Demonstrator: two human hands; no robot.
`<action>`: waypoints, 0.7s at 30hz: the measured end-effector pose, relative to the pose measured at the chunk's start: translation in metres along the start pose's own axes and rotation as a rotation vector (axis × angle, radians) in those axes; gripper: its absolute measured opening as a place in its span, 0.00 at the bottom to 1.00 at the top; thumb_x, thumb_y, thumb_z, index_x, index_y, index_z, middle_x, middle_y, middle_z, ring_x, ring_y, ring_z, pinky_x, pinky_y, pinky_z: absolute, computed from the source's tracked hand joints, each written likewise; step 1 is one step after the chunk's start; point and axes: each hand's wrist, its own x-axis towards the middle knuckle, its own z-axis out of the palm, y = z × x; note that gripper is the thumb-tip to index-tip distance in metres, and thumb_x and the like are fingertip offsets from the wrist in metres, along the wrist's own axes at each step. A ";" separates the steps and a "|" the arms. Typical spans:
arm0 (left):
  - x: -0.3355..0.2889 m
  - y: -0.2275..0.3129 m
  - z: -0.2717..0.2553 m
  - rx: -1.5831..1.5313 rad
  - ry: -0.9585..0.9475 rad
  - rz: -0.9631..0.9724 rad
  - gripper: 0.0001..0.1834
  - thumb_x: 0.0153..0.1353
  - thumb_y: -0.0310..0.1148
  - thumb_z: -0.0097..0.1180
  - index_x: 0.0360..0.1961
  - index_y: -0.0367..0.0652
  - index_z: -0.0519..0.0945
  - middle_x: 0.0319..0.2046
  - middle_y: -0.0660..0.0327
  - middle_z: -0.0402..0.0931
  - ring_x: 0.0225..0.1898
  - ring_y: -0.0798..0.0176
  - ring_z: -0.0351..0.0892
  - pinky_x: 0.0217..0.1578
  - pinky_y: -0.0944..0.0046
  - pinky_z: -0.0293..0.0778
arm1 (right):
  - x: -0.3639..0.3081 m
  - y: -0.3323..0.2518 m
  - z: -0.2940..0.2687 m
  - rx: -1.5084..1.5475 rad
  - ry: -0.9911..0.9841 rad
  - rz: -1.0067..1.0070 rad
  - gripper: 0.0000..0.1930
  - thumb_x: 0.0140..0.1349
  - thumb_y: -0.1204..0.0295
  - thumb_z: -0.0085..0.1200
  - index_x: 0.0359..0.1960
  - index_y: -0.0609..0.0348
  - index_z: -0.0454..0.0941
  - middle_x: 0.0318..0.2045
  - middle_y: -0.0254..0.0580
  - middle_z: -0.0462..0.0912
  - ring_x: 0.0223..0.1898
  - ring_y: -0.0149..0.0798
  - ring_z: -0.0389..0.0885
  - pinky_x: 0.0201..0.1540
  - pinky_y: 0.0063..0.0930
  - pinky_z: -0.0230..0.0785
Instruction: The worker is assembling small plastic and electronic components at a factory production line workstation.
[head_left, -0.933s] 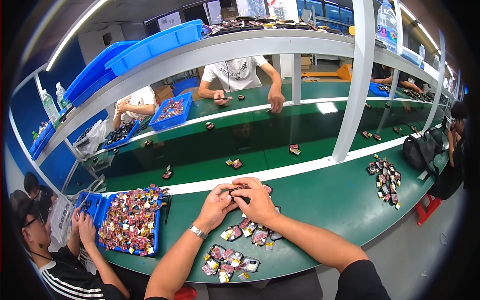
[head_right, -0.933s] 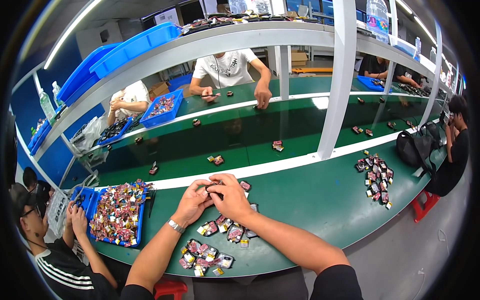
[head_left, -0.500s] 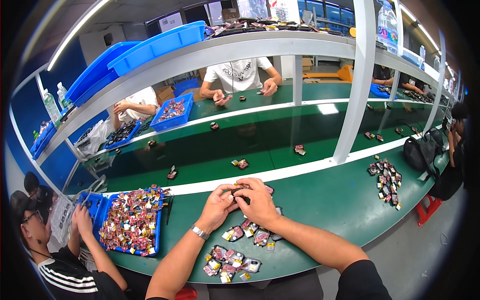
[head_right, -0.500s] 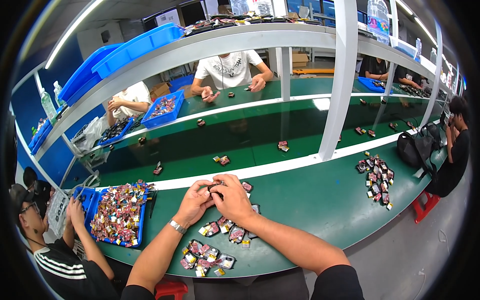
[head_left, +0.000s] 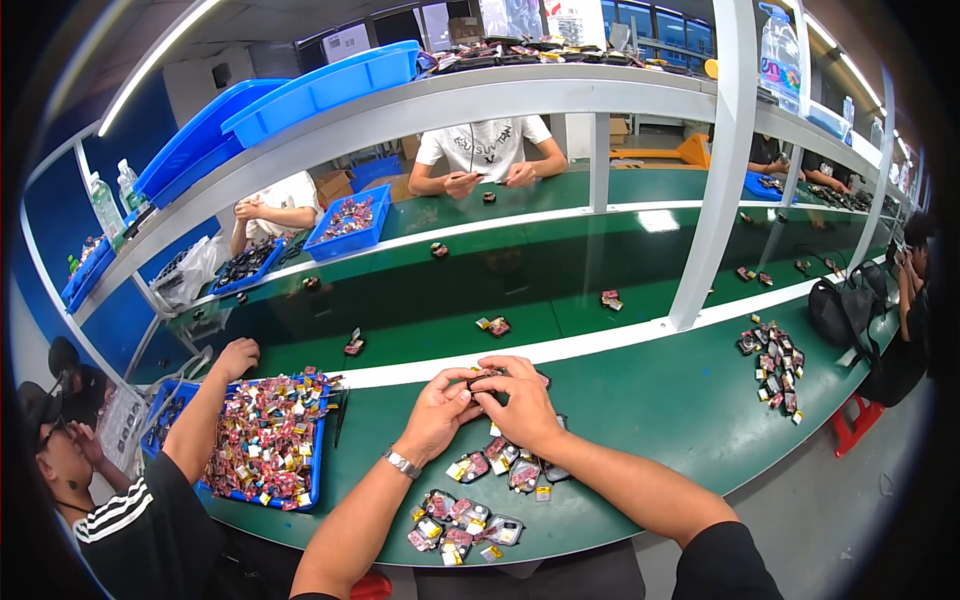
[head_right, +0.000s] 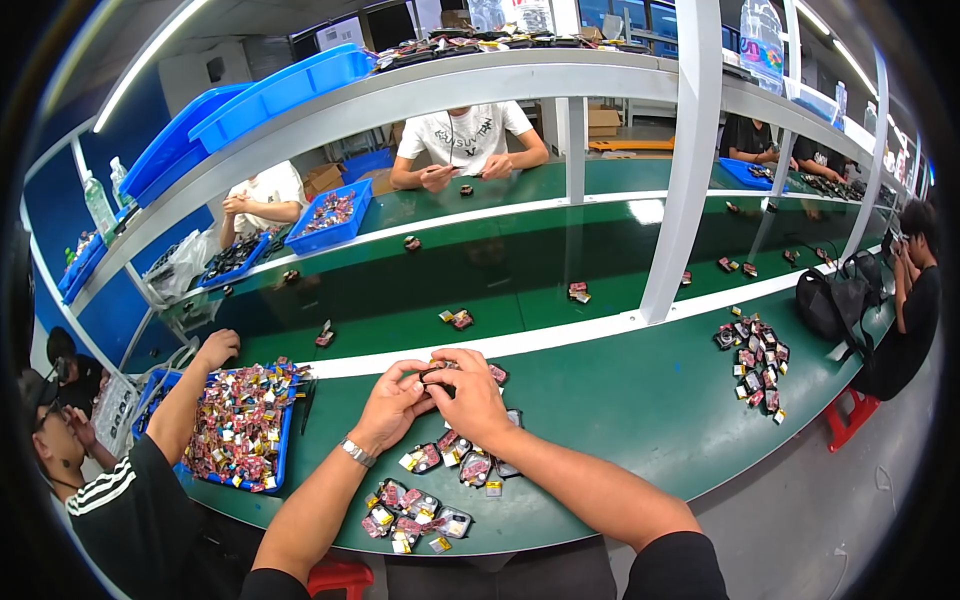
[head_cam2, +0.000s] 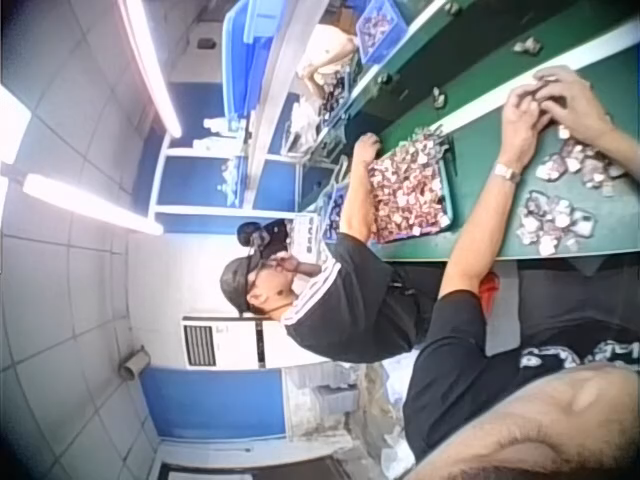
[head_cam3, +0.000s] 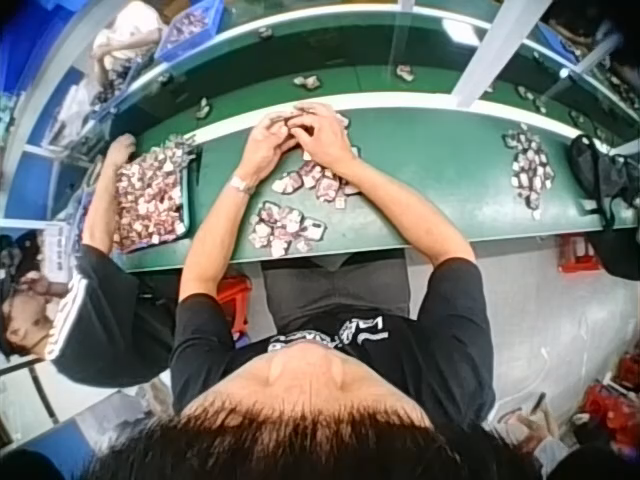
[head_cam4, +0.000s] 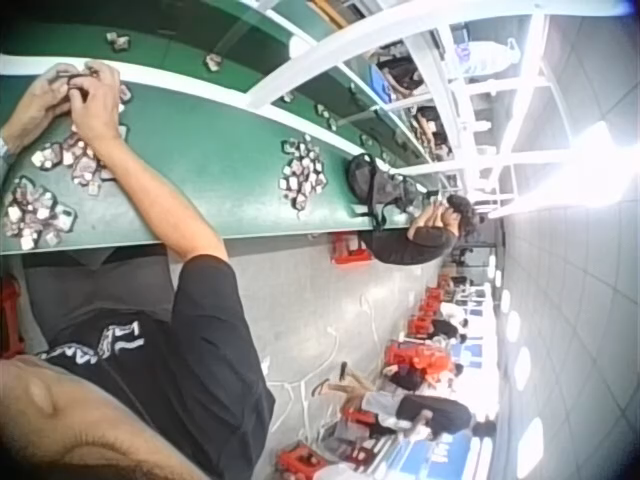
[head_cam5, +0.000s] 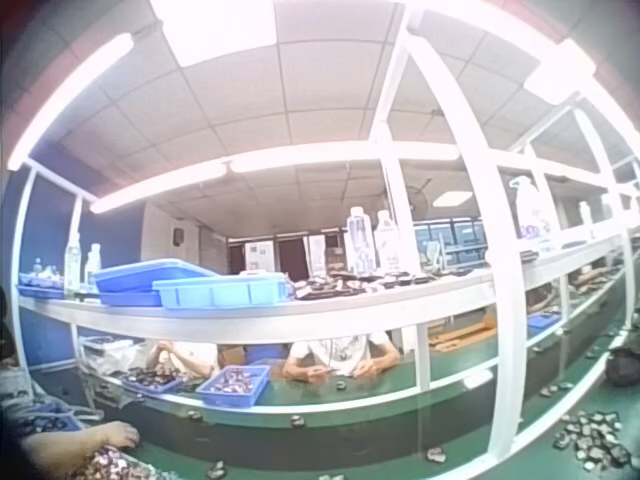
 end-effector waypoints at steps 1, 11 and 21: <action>0.000 0.000 0.000 0.000 0.000 0.000 0.16 0.67 0.26 0.51 0.54 0.41 0.67 0.51 0.54 0.75 0.54 0.61 0.76 0.57 0.57 0.74 | 0.000 0.000 0.000 0.000 0.000 0.000 0.07 0.52 0.75 0.62 0.34 0.55 0.84 0.49 0.40 0.79 0.54 0.46 0.74 0.57 0.39 0.67; -0.001 -0.001 0.001 0.066 0.047 0.034 0.13 0.68 0.25 0.50 0.52 0.40 0.68 0.56 0.54 0.73 0.56 0.60 0.74 0.57 0.58 0.74 | 0.001 0.000 -0.001 0.079 -0.043 -0.068 0.09 0.51 0.77 0.62 0.36 0.56 0.85 0.53 0.42 0.78 0.58 0.47 0.71 0.61 0.39 0.65; 0.000 -0.003 0.001 -0.005 0.004 0.058 0.14 0.68 0.25 0.51 0.53 0.40 0.67 0.57 0.54 0.72 0.57 0.60 0.74 0.57 0.57 0.74 | 0.003 -0.002 -0.003 0.005 0.004 -0.102 0.08 0.50 0.76 0.62 0.34 0.56 0.84 0.51 0.43 0.78 0.56 0.48 0.72 0.59 0.40 0.65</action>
